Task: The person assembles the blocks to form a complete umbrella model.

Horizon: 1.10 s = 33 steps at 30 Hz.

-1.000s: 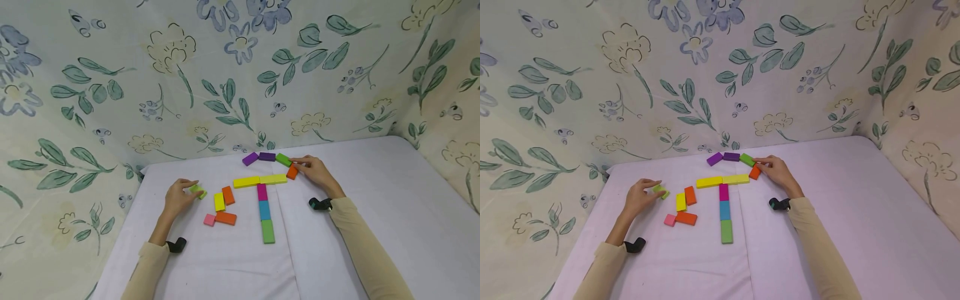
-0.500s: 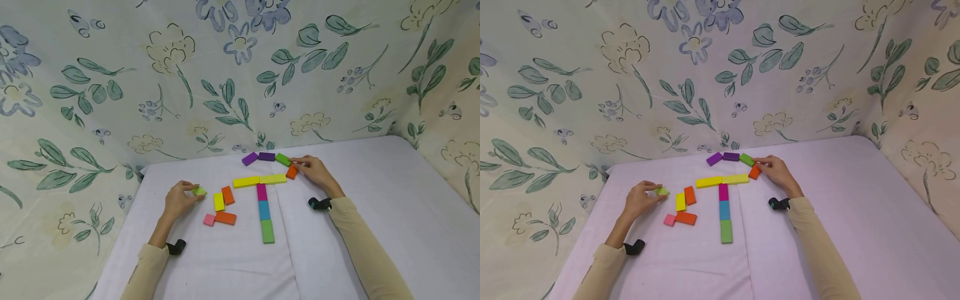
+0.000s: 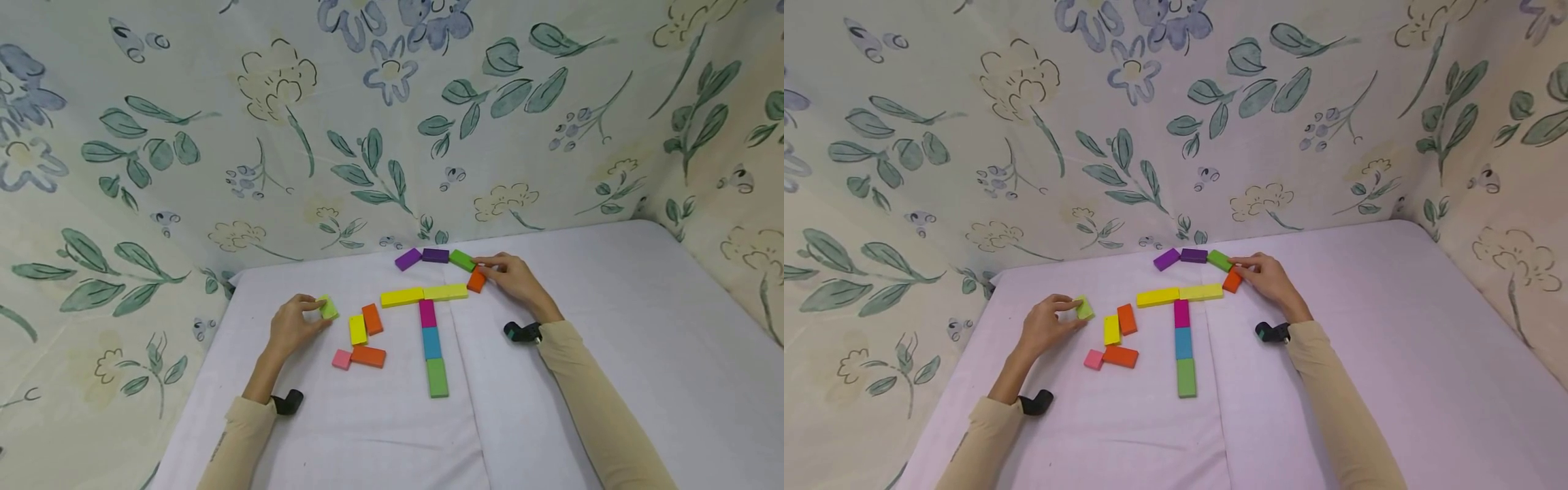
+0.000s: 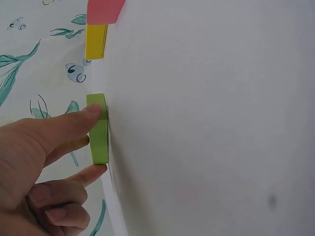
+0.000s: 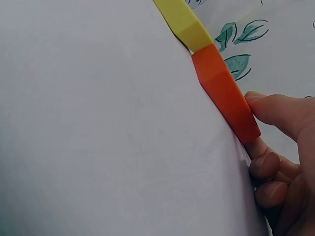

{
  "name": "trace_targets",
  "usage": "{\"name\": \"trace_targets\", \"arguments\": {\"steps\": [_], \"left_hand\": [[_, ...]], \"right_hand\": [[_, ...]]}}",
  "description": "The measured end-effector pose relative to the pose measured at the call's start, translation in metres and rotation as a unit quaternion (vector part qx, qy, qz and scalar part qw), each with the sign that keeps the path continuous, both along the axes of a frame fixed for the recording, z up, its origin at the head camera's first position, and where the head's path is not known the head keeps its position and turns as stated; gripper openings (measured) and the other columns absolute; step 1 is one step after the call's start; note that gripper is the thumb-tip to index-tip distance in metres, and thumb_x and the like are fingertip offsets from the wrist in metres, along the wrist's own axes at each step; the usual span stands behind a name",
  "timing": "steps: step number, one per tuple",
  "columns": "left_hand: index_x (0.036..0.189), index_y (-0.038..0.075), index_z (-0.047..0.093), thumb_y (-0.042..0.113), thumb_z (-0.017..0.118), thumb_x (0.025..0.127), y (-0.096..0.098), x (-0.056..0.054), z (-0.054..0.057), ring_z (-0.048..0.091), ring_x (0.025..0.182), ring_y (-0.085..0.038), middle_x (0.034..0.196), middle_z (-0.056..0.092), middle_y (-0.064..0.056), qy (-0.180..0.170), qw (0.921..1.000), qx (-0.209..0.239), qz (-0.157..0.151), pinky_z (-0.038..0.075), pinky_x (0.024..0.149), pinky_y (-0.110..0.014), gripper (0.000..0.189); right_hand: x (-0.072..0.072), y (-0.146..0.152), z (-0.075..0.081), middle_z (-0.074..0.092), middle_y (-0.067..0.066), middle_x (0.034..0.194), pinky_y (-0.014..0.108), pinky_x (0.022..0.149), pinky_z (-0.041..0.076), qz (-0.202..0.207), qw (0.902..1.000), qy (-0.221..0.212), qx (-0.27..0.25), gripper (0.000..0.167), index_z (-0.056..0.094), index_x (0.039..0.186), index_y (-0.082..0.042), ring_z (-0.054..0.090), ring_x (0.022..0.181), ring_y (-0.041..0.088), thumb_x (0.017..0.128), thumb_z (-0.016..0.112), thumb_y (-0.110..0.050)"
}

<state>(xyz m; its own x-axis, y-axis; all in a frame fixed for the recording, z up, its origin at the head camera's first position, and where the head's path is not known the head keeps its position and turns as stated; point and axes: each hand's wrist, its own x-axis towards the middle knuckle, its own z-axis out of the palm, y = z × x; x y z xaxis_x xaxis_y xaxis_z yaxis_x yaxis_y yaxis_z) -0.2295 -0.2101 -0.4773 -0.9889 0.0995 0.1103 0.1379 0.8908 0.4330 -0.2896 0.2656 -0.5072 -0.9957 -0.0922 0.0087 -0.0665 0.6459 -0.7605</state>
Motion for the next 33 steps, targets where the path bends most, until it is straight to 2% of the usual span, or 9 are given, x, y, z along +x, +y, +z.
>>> {"name": "trace_targets", "arguments": {"steps": [5, 9, 13, 17, 26, 33], "left_hand": [[0.128, 0.008, 0.074, 0.024, 0.086, 0.085, 0.003, -0.003, 0.001, 0.063, 0.117, -0.041, 0.132, 0.066, -0.02, -0.011, 0.9998, 0.014, -0.007, 0.054, 0.097, -0.053, 0.046], [0.128, 0.01, 0.074, 0.024, 0.085, 0.086, 0.01, -0.011, 0.003, 0.062, 0.118, -0.04, 0.134, 0.066, -0.018, -0.01, 0.9993, 0.024, -0.025, 0.056, 0.095, -0.051, 0.045], [0.128, 0.011, 0.074, 0.024, 0.084, 0.088, 0.02, -0.026, 0.009, 0.063, 0.118, -0.039, 0.134, 0.066, -0.017, 0.001, 0.998, 0.027, -0.058, 0.058, 0.093, -0.049, 0.044], [0.13, 0.012, 0.073, 0.025, 0.084, 0.089, 0.033, -0.043, 0.016, 0.062, 0.121, -0.037, 0.136, 0.066, -0.015, -0.006, 0.9956, 0.028, -0.09, 0.057, 0.095, -0.049, 0.044], [0.135, 0.016, 0.07, 0.025, 0.083, 0.089, 0.065, -0.079, 0.026, 0.06, 0.126, -0.033, 0.14, 0.064, -0.01, -0.06, 0.9838, -0.004, -0.169, 0.055, 0.102, -0.046, 0.048], [0.134, 0.017, 0.071, 0.02, 0.082, 0.09, 0.082, -0.099, 0.028, 0.057, 0.13, -0.031, 0.142, 0.063, -0.007, -0.093, 0.9749, -0.011, -0.202, 0.052, 0.107, -0.046, 0.045]], "right_hand": [[0.0, 0.0, 0.001, 0.061, 0.014, 0.113, 0.035, 0.072, 0.034, -0.001, 1.0, 0.0, -0.002, 0.035, 0.069, 0.137, -0.016, 0.046, 0.092, 0.026, 0.104, 0.063, -0.028], [0.0, 0.001, 0.001, 0.061, 0.014, 0.113, 0.034, 0.071, 0.034, -0.001, 1.0, -0.002, -0.005, 0.036, 0.069, 0.137, -0.016, 0.046, 0.092, 0.026, 0.104, 0.063, -0.029], [0.0, 0.002, 0.0, 0.06, 0.014, 0.112, 0.034, 0.071, 0.034, -0.003, 1.0, -0.002, -0.003, 0.036, 0.069, 0.137, -0.016, 0.045, 0.091, 0.026, 0.104, 0.063, -0.029], [0.001, 0.001, 0.001, 0.06, 0.013, 0.112, 0.033, 0.07, 0.034, -0.004, 1.0, -0.005, -0.007, 0.035, 0.069, 0.137, -0.017, 0.045, 0.091, 0.025, 0.104, 0.063, -0.029], [0.002, 0.001, 0.001, 0.062, 0.012, 0.111, 0.03, 0.068, 0.034, -0.002, 0.9998, 0.003, -0.019, 0.034, 0.071, 0.134, -0.016, 0.045, 0.089, 0.025, 0.103, 0.065, -0.027], [0.0, 0.001, -0.001, 0.062, 0.012, 0.111, 0.03, 0.068, 0.035, -0.001, 0.9999, 0.004, -0.015, 0.034, 0.071, 0.134, -0.016, 0.045, 0.089, 0.025, 0.103, 0.065, -0.028]]}}
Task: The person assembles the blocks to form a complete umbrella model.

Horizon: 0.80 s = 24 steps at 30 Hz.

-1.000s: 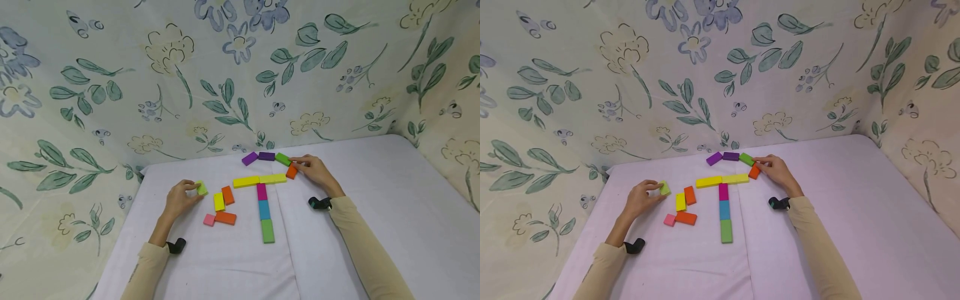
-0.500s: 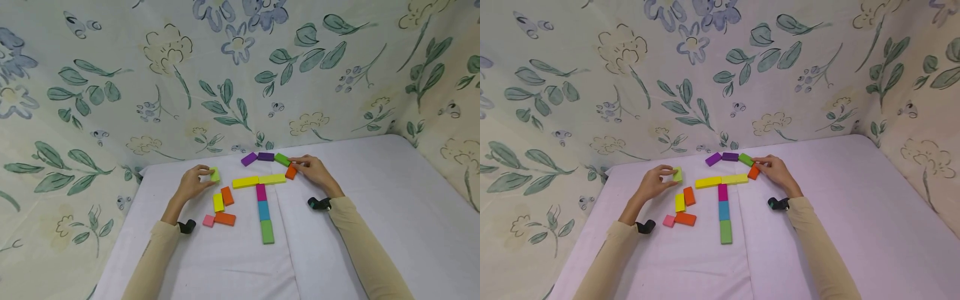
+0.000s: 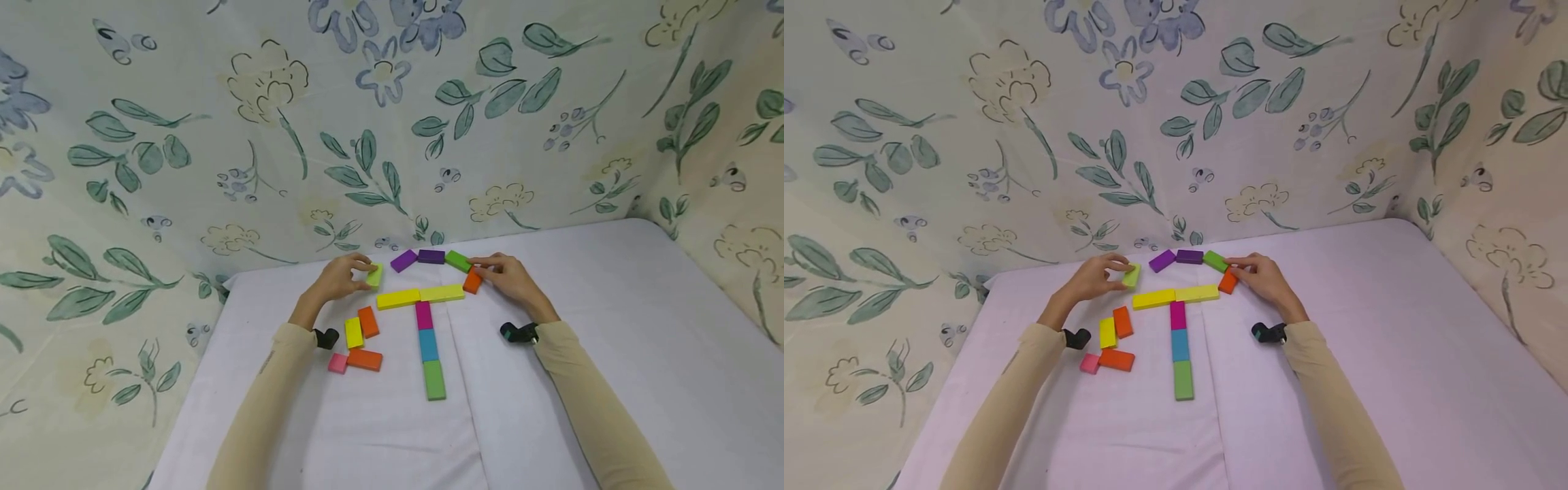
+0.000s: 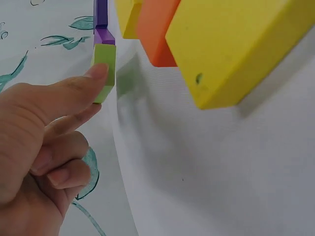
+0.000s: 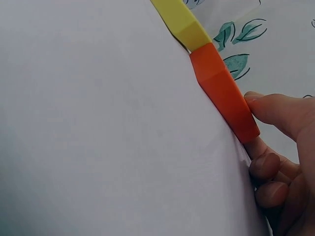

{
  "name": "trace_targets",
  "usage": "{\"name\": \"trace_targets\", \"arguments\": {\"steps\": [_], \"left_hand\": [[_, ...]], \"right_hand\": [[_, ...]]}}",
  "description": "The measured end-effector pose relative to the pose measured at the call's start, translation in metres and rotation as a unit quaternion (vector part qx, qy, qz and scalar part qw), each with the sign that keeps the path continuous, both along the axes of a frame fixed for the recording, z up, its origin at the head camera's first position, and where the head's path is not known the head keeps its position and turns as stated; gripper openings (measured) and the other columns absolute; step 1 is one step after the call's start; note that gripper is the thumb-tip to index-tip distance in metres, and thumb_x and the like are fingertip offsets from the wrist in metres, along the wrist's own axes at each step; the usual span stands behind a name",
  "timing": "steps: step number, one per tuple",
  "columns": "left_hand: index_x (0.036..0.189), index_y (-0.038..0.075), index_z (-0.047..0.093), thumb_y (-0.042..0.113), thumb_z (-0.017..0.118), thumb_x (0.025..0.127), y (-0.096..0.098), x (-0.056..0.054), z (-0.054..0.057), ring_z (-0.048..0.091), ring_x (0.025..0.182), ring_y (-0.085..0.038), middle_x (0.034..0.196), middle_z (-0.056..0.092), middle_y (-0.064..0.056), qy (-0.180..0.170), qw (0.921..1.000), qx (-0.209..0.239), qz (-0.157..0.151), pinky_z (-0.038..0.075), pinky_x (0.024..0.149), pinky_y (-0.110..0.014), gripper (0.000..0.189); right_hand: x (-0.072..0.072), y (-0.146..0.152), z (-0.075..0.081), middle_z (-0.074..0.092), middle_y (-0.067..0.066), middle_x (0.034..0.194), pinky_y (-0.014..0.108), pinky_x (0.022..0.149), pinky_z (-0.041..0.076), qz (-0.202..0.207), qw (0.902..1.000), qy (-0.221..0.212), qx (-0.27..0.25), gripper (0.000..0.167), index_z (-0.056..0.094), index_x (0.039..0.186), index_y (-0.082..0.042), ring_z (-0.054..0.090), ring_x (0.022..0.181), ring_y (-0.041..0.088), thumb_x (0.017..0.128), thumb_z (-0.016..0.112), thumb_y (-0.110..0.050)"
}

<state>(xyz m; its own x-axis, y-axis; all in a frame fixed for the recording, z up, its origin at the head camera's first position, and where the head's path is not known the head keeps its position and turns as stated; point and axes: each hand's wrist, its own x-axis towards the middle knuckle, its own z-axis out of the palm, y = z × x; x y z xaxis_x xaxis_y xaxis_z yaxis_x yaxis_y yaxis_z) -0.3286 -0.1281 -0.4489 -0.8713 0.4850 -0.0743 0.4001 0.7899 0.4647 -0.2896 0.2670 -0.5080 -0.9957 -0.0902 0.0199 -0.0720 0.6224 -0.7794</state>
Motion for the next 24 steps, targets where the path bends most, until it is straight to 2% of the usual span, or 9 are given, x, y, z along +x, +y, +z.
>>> {"name": "trace_targets", "arguments": {"steps": [6, 13, 17, 24], "left_hand": [[0.135, 0.017, 0.071, 0.012, 0.08, 0.091, 0.007, -0.007, -0.007, 0.052, 0.14, -0.032, 0.145, 0.063, -0.008, -0.01, 0.9997, -0.003, -0.024, 0.05, 0.11, -0.049, 0.045], [0.141, 0.021, 0.065, 0.014, 0.078, 0.093, 0.008, -0.007, -0.01, 0.039, 0.153, -0.031, 0.156, 0.055, -0.002, -0.059, 0.9978, 0.031, 0.005, 0.045, 0.115, -0.05, 0.05], [0.14, 0.021, 0.066, 0.019, 0.077, 0.094, 0.007, -0.005, -0.009, 0.042, 0.151, -0.03, 0.152, 0.058, -0.002, -0.065, 0.9963, 0.05, 0.025, 0.046, 0.114, -0.05, 0.048], [0.135, 0.02, 0.07, 0.017, 0.076, 0.095, 0.012, -0.005, -0.012, 0.053, 0.143, -0.028, 0.145, 0.064, -0.004, -0.06, 0.9971, 0.043, 0.021, 0.05, 0.111, -0.047, 0.041]], "right_hand": [[-0.001, 0.0, -0.001, 0.061, 0.012, 0.108, 0.032, 0.069, 0.034, 0.0, 1.0, 0.001, -0.001, 0.035, 0.071, 0.135, -0.016, 0.045, 0.088, 0.025, 0.103, 0.065, -0.03], [0.0, 0.0, 0.002, 0.061, 0.013, 0.108, 0.031, 0.069, 0.035, -0.002, 1.0, -0.003, -0.004, 0.035, 0.071, 0.135, -0.016, 0.045, 0.088, 0.025, 0.103, 0.065, -0.028], [0.001, 0.0, 0.003, 0.061, 0.013, 0.108, 0.03, 0.067, 0.035, 0.0, 1.0, 0.003, -0.005, 0.034, 0.071, 0.134, -0.015, 0.046, 0.087, 0.025, 0.103, 0.065, -0.028], [0.001, 0.0, 0.002, 0.061, 0.012, 0.106, 0.028, 0.066, 0.035, -0.002, 1.0, 0.006, -0.003, 0.034, 0.071, 0.134, -0.014, 0.045, 0.086, 0.025, 0.103, 0.065, -0.027]]}}
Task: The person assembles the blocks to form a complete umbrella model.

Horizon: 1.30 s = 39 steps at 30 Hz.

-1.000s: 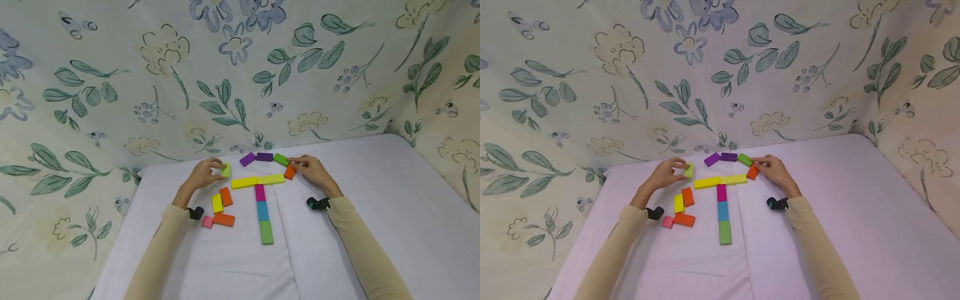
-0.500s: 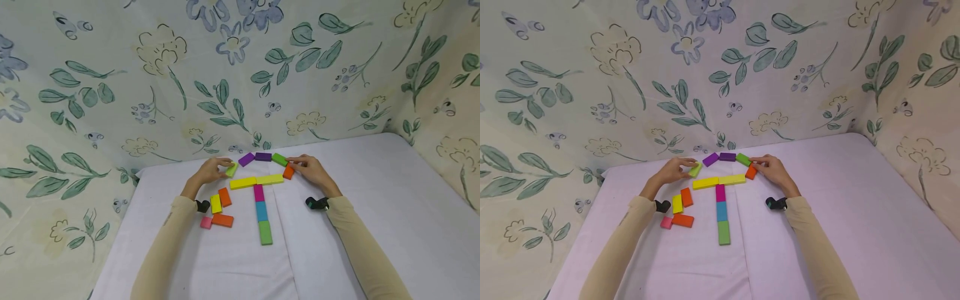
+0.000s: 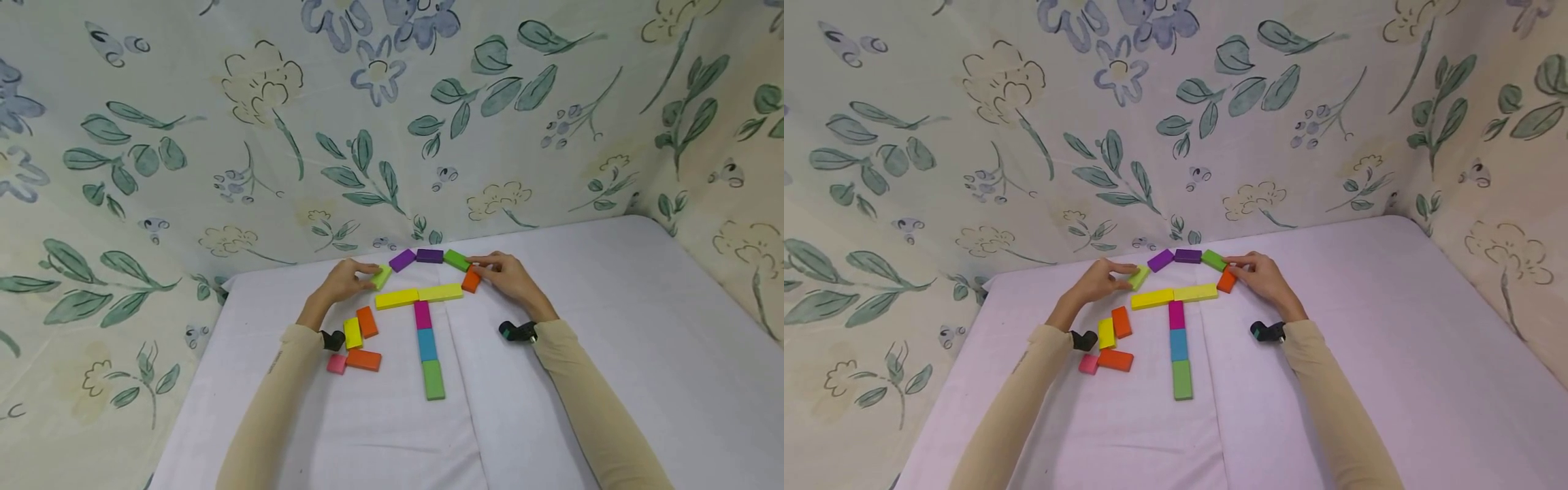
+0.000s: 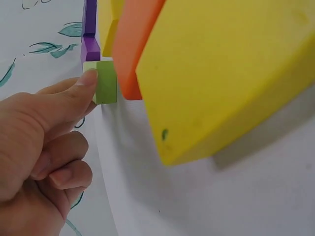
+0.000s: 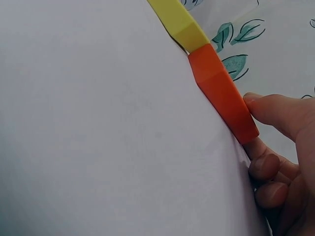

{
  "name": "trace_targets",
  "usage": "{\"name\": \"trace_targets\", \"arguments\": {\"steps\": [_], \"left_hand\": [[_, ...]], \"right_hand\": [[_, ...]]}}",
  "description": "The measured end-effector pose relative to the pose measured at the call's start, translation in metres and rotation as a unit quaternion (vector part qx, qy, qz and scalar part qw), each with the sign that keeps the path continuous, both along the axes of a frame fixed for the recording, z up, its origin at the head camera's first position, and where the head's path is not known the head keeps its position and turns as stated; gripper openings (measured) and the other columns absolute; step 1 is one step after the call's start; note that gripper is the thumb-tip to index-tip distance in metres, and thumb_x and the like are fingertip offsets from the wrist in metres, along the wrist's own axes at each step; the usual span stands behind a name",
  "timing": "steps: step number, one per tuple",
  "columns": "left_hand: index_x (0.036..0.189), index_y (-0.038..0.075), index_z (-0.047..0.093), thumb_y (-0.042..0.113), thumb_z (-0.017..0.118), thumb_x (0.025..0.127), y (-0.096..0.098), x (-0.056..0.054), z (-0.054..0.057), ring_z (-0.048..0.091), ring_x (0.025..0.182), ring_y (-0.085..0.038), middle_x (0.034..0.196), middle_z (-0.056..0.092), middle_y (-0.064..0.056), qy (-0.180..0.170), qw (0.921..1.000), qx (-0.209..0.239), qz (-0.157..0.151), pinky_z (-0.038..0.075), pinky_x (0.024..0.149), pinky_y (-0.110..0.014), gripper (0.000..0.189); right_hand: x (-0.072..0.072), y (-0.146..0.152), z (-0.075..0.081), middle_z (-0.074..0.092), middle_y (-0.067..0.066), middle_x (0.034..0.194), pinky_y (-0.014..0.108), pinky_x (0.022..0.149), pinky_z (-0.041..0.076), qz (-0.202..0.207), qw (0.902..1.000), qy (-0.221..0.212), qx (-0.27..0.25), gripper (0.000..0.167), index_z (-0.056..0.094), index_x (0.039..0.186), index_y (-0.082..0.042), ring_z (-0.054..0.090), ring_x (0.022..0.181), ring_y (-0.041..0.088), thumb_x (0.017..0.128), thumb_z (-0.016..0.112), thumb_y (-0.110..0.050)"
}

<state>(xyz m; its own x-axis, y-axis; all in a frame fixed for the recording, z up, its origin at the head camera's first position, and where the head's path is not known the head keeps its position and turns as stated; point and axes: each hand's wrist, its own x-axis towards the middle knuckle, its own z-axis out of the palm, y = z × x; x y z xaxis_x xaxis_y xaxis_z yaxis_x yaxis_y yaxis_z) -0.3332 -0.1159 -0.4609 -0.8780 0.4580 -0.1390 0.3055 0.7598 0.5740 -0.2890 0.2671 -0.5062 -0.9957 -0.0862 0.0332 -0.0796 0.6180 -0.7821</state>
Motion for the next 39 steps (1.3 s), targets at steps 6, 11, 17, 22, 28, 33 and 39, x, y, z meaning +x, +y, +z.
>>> {"name": "trace_targets", "arguments": {"steps": [6, 11, 17, 22, 28, 33, 39], "left_hand": [[0.133, 0.023, 0.072, 0.02, 0.077, 0.094, 0.005, 0.001, -0.002, 0.056, 0.141, -0.027, 0.143, 0.066, -0.002, 0.016, 0.9998, -0.015, 0.005, 0.051, 0.11, -0.045, 0.039], [0.132, 0.023, 0.072, 0.02, 0.078, 0.093, 0.008, 0.002, -0.001, 0.057, 0.139, -0.028, 0.141, 0.067, -0.002, 0.022, 0.9995, -0.02, 0.011, 0.051, 0.109, -0.046, 0.039], [0.133, 0.022, 0.071, 0.02, 0.077, 0.094, 0.009, 0.002, -0.001, 0.057, 0.139, -0.027, 0.142, 0.067, -0.002, 0.024, 0.9994, -0.023, 0.013, 0.051, 0.109, -0.046, 0.039], [0.134, 0.021, 0.071, 0.021, 0.077, 0.095, 0.009, 0.005, -0.002, 0.057, 0.139, -0.027, 0.142, 0.066, -0.002, 0.023, 0.9992, -0.024, 0.021, 0.051, 0.109, -0.045, 0.04], [0.135, 0.018, 0.07, 0.02, 0.076, 0.095, 0.008, 0.009, -0.001, 0.056, 0.14, -0.028, 0.144, 0.065, -0.002, 0.026, 0.9992, -0.017, 0.025, 0.05, 0.109, -0.046, 0.04], [0.137, 0.018, 0.068, 0.021, 0.075, 0.097, -0.005, 0.015, -0.001, 0.055, 0.14, -0.03, 0.145, 0.064, -0.004, 0.05, 0.9983, -0.013, 0.026, 0.052, 0.107, -0.046, 0.041], [0.137, 0.019, 0.069, 0.024, 0.077, 0.095, -0.029, 0.04, 0.001, 0.057, 0.138, -0.031, 0.142, 0.066, -0.006, 0.04, 0.998, 0.014, 0.046, 0.052, 0.107, -0.05, 0.042]], "right_hand": [[-0.001, 0.0, 0.0, 0.061, 0.012, 0.107, 0.029, 0.066, 0.035, -0.001, 1.0, 0.001, -0.002, 0.033, 0.071, 0.134, -0.015, 0.045, 0.086, 0.025, 0.103, 0.065, -0.027], [-0.002, 0.0, -0.001, 0.062, 0.012, 0.109, 0.029, 0.066, 0.035, -0.003, 1.0, 0.002, 0.001, 0.033, 0.071, 0.134, -0.016, 0.045, 0.086, 0.024, 0.103, 0.065, -0.027], [-0.002, 0.001, -0.002, 0.063, 0.012, 0.109, 0.028, 0.066, 0.034, -0.003, 1.0, 0.003, -0.001, 0.033, 0.072, 0.133, -0.016, 0.045, 0.085, 0.025, 0.103, 0.066, -0.026], [-0.002, 0.0, -0.003, 0.062, 0.012, 0.109, 0.028, 0.066, 0.034, -0.004, 1.0, -0.002, 0.004, 0.034, 0.071, 0.135, -0.016, 0.045, 0.086, 0.024, 0.103, 0.065, -0.028], [-0.002, -0.001, -0.003, 0.062, 0.012, 0.11, 0.029, 0.067, 0.034, -0.005, 1.0, -0.002, 0.008, 0.034, 0.071, 0.134, -0.017, 0.045, 0.087, 0.025, 0.103, 0.065, -0.028], [-0.003, -0.002, -0.003, 0.061, 0.012, 0.108, 0.03, 0.067, 0.035, -0.005, 0.9999, -0.004, 0.008, 0.034, 0.071, 0.135, -0.016, 0.045, 0.087, 0.025, 0.103, 0.065, -0.028], [-0.001, -0.001, -0.003, 0.062, 0.012, 0.112, 0.03, 0.066, 0.034, -0.009, 0.9999, -0.01, 0.01, 0.034, 0.071, 0.135, -0.018, 0.045, 0.087, 0.024, 0.104, 0.064, -0.028]]}}
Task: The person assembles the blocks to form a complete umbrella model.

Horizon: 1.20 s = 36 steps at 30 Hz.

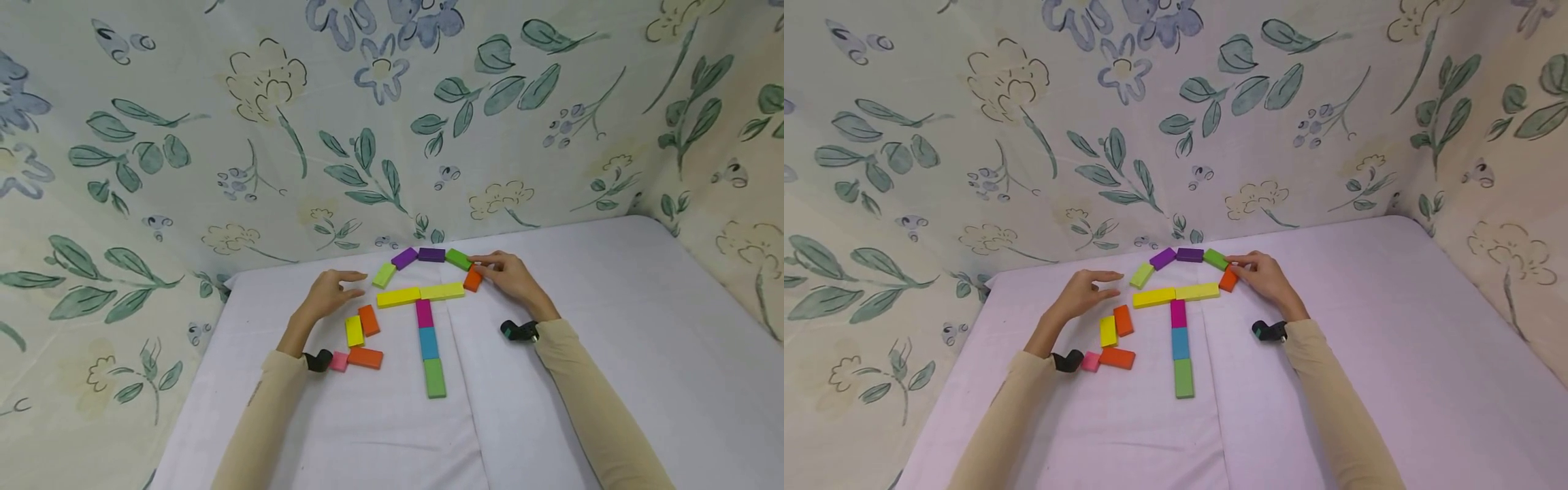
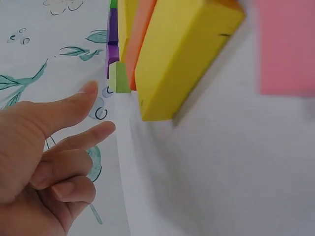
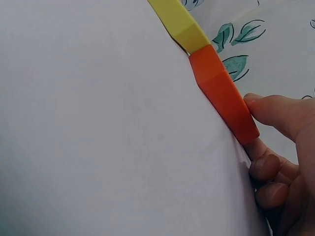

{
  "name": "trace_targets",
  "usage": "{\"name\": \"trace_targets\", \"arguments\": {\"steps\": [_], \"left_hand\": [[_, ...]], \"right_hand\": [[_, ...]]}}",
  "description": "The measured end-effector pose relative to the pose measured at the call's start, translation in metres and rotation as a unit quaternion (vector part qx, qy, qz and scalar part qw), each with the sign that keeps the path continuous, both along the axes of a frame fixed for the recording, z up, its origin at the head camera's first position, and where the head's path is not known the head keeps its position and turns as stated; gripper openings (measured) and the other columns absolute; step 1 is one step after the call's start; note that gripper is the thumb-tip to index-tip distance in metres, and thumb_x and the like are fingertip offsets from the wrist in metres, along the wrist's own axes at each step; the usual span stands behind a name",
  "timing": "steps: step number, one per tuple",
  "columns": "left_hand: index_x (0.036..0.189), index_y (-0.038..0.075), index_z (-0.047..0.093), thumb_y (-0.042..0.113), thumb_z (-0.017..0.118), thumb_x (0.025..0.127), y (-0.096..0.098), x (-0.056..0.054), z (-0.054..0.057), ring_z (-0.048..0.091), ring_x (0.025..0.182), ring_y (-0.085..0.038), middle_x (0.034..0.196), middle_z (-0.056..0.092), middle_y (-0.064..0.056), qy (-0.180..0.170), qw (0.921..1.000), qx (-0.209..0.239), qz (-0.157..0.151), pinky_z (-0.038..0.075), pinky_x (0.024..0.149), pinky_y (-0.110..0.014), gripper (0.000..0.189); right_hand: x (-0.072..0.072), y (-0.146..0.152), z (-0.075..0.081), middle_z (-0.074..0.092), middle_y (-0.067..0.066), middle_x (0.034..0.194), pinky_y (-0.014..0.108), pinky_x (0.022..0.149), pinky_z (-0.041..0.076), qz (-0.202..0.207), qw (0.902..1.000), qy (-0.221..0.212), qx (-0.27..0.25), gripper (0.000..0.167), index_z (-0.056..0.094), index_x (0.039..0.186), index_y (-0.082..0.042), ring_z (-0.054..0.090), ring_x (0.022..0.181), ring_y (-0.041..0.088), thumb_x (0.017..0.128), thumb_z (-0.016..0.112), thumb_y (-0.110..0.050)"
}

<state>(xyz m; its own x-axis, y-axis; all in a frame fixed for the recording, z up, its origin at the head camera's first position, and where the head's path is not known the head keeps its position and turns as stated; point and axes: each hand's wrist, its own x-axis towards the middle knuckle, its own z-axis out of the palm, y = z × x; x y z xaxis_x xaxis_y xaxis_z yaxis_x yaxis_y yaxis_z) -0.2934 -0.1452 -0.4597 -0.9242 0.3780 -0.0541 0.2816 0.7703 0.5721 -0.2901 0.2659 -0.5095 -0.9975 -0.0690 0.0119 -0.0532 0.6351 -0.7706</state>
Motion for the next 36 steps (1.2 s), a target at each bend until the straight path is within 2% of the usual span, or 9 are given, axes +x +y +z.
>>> {"name": "trace_targets", "arguments": {"steps": [6, 10, 15, 20, 27, 31, 36], "left_hand": [[0.134, 0.019, 0.072, 0.028, 0.082, 0.09, -0.015, 0.035, -0.01, 0.058, 0.134, -0.032, 0.139, 0.067, -0.007, 0.008, 0.9998, 0.01, 0.012, 0.054, 0.103, -0.051, 0.046], [0.133, 0.019, 0.072, 0.031, 0.085, 0.087, -0.015, 0.05, -0.015, 0.061, 0.124, -0.031, 0.135, 0.067, -0.007, 0.024, 0.9996, -0.003, 0.01, 0.057, 0.099, -0.048, 0.05], [0.135, 0.021, 0.071, 0.036, 0.087, 0.084, -0.01, 0.061, -0.016, 0.062, 0.118, -0.029, 0.134, 0.066, -0.006, 0.045, 0.9985, -0.03, -0.001, 0.057, 0.092, -0.043, 0.055], [0.134, 0.021, 0.072, 0.037, 0.087, 0.084, -0.003, 0.065, -0.015, 0.062, 0.114, -0.028, 0.132, 0.066, -0.004, 0.06, 0.9973, -0.041, -0.007, 0.055, 0.091, -0.041, 0.055], [0.131, 0.019, 0.073, 0.037, 0.088, 0.083, 0.0, 0.068, -0.015, 0.059, 0.117, -0.025, 0.133, 0.066, 0.0, 0.029, 0.9987, -0.042, 0.007, 0.051, 0.1, -0.046, 0.054], [0.13, 0.016, 0.073, 0.035, 0.087, 0.084, 0.0, 0.064, -0.015, 0.06, 0.123, -0.028, 0.136, 0.066, -0.001, 0.03, 0.9985, -0.045, 0.003, 0.05, 0.106, -0.05, 0.052], [0.133, 0.017, 0.072, 0.032, 0.085, 0.087, -0.003, 0.054, -0.013, 0.063, 0.121, -0.029, 0.141, 0.064, -0.002, 0.027, 0.9986, -0.045, -0.005, 0.053, 0.104, -0.049, 0.05]], "right_hand": [[0.0, -0.002, 0.0, 0.061, 0.011, 0.112, 0.031, 0.068, 0.034, 0.002, 1.0, -0.003, -0.003, 0.034, 0.07, 0.136, -0.018, 0.045, 0.087, 0.024, 0.104, 0.064, -0.029], [0.0, -0.001, 0.0, 0.061, 0.011, 0.112, 0.032, 0.069, 0.034, 0.003, 1.0, 0.001, -0.006, 0.034, 0.07, 0.135, -0.017, 0.045, 0.088, 0.025, 0.104, 0.064, -0.029], [0.0, 0.0, -0.001, 0.06, 0.012, 0.111, 0.032, 0.068, 0.033, 0.003, 1.0, 0.002, -0.003, 0.034, 0.07, 0.136, -0.017, 0.044, 0.087, 0.024, 0.104, 0.063, -0.029], [0.001, -0.001, 0.001, 0.059, 0.012, 0.109, 0.031, 0.068, 0.033, 0.002, 1.0, -0.004, -0.003, 0.034, 0.069, 0.137, -0.017, 0.044, 0.087, 0.025, 0.105, 0.063, -0.028], [0.002, -0.001, 0.002, 0.061, 0.013, 0.11, 0.03, 0.067, 0.033, 0.006, 1.0, 0.0, 0.001, 0.035, 0.069, 0.136, -0.016, 0.045, 0.086, 0.024, 0.105, 0.063, -0.028], [0.002, 0.0, 0.002, 0.061, 0.013, 0.11, 0.03, 0.067, 0.033, 0.009, 1.0, 0.004, 0.0, 0.035, 0.07, 0.136, -0.016, 0.045, 0.086, 0.024, 0.104, 0.063, -0.028], [0.002, 0.001, 0.003, 0.061, 0.013, 0.109, 0.031, 0.067, 0.033, 0.01, 0.9999, 0.006, -0.004, 0.034, 0.07, 0.135, -0.016, 0.045, 0.085, 0.025, 0.104, 0.064, -0.027]]}}
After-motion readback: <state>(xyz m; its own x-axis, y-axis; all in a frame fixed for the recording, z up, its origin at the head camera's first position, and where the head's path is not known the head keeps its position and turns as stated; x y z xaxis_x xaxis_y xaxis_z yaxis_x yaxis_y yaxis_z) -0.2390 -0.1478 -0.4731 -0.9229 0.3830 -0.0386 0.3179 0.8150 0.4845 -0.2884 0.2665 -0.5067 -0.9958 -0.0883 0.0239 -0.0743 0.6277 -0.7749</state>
